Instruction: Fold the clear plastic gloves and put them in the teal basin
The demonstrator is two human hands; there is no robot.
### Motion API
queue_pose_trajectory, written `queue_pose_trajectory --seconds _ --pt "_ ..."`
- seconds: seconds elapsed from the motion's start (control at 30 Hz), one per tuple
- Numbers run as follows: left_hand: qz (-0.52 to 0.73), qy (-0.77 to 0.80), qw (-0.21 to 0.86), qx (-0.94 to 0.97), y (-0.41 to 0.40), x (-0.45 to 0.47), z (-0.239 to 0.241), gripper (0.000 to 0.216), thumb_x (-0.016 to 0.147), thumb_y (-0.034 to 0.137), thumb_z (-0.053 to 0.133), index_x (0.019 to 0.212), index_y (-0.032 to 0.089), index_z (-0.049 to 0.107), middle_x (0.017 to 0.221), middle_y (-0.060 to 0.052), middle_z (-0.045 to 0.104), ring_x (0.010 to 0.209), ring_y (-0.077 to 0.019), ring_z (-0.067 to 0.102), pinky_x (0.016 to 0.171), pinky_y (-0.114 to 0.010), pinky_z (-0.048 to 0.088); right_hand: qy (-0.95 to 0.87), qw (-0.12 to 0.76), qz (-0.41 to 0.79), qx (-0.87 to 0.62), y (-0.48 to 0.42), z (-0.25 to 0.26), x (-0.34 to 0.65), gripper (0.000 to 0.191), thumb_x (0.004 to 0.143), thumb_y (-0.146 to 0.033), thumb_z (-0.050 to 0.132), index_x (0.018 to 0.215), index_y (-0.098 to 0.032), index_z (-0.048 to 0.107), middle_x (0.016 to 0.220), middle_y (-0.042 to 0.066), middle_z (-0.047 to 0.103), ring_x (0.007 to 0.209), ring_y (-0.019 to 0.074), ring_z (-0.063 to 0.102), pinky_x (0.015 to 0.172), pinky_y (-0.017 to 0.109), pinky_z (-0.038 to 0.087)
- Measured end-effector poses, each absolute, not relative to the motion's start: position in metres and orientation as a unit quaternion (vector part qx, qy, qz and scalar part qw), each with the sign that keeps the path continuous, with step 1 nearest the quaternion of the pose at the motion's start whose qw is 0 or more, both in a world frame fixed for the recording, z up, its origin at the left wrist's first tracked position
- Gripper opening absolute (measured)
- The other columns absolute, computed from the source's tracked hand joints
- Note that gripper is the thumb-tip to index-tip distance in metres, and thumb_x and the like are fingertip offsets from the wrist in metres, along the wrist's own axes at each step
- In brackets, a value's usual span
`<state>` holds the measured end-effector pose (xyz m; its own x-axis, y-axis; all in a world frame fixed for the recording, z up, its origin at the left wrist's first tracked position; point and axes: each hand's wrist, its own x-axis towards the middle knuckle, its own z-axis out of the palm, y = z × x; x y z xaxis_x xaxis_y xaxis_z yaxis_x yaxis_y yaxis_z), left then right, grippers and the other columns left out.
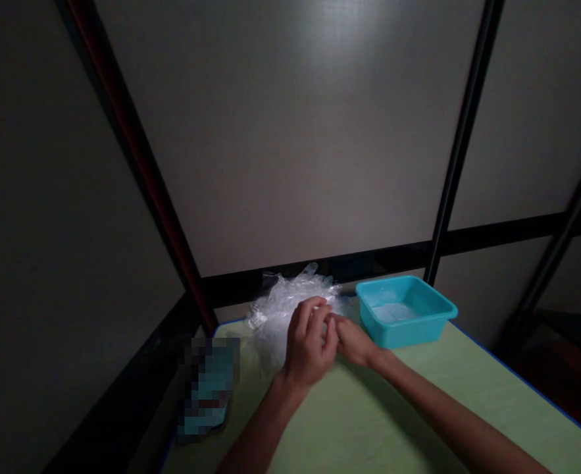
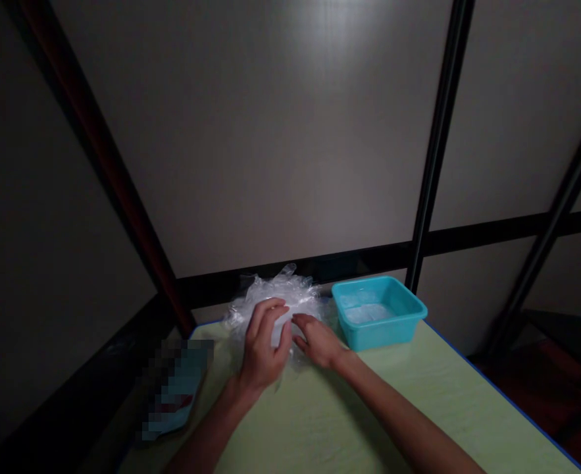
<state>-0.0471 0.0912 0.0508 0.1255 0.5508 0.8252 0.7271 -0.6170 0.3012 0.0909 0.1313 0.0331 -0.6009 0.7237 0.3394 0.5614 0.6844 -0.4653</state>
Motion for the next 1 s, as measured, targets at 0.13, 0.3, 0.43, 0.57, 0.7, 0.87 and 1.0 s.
queue_pose_trajectory --seconds 0.13,0.3,0.43,0.57,0.7,0.87,1.0 --pt "-0.395 -0.546 0.056 -0.737 0.116 -0.07 0.009 0.035 0.082 0.014 0.043 0.117 0.009 0.046 0.127 -0.017 0.042 0.117 -0.0264 0.041 0.094 -0.042 0.037 -0.875 0.216 0.144 -0.408 0.152 0.01 0.065 0.056 0.084 -0.028 0.043 0.133 -0.006 0.029 0.14 0.017 0.025 0.129 0.0269 0.02 0.103 0.043 0.021" --pt "-0.288 -0.623 0.04 -0.726 0.13 -0.098 -0.037 0.048 0.078 0.018 0.041 0.126 0.008 0.04 0.135 -0.017 0.036 0.127 -0.0296 0.026 0.099 -0.05 0.024 -0.868 0.196 0.129 -0.437 0.159 -0.011 0.052 0.058 0.085 -0.036 0.039 0.135 -0.008 0.027 0.141 0.013 0.022 0.13 0.0266 0.015 0.104 0.046 0.015" --pt "-0.258 -0.644 0.048 -0.719 0.128 -0.101 -0.046 0.045 0.081 0.022 0.04 0.124 0.009 0.044 0.133 -0.016 0.039 0.125 -0.0297 0.03 0.099 -0.051 0.023 -0.864 0.211 0.116 -0.441 0.158 -0.019 0.051 0.053 0.084 -0.031 0.042 0.131 -0.009 0.034 0.138 0.012 0.031 0.128 0.025 0.022 0.104 0.044 0.015" --pt "-0.26 -0.637 0.066 -0.723 0.126 -0.099 -0.043 0.038 0.082 0.021 0.042 0.118 0.014 0.051 0.126 -0.012 0.049 0.121 -0.027 0.037 0.1 -0.05 0.022 -0.861 0.238 0.105 -0.436 0.157 -0.021 0.051 0.043 0.083 -0.021 0.043 0.125 -0.015 0.045 0.132 0.008 0.042 0.125 0.0216 0.03 0.104 0.042 0.016" --pt "-0.277 -0.624 0.082 -0.726 0.127 -0.097 -0.038 0.03 0.081 0.018 0.044 0.106 0.017 0.059 0.113 -0.009 0.059 0.111 -0.0257 0.048 0.1 -0.052 0.023 -0.854 0.269 0.101 -0.433 0.156 -0.021 0.053 0.033 0.084 -0.015 0.041 0.112 -0.02 0.058 0.122 0.005 0.053 0.118 0.0196 0.041 0.102 0.041 0.02" --pt "-0.305 -0.609 0.089 -0.727 0.126 -0.095 -0.03 0.027 0.079 0.013 0.043 0.095 0.02 0.064 0.105 -0.007 0.064 0.103 -0.024 0.054 0.099 -0.053 0.024 -0.845 0.309 0.095 -0.426 0.154 -0.017 0.056 0.027 0.085 -0.015 0.043 0.099 -0.021 0.064 0.115 0.005 0.059 0.111 0.0198 0.048 0.1 0.04 0.025" --pt "-0.323 -0.594 0.077 -0.733 0.122 -0.093 -0.021 0.029 0.079 0.009 0.043 0.094 0.02 0.064 0.105 -0.007 0.063 0.102 -0.0234 0.054 0.1 -0.051 0.023 -0.84 0.342 0.088 -0.412 0.152 -0.013 0.058 0.025 0.086 -0.018 0.043 0.097 -0.02 0.065 0.111 0.005 0.06 0.103 0.0193 0.052 0.097 0.037 0.03"
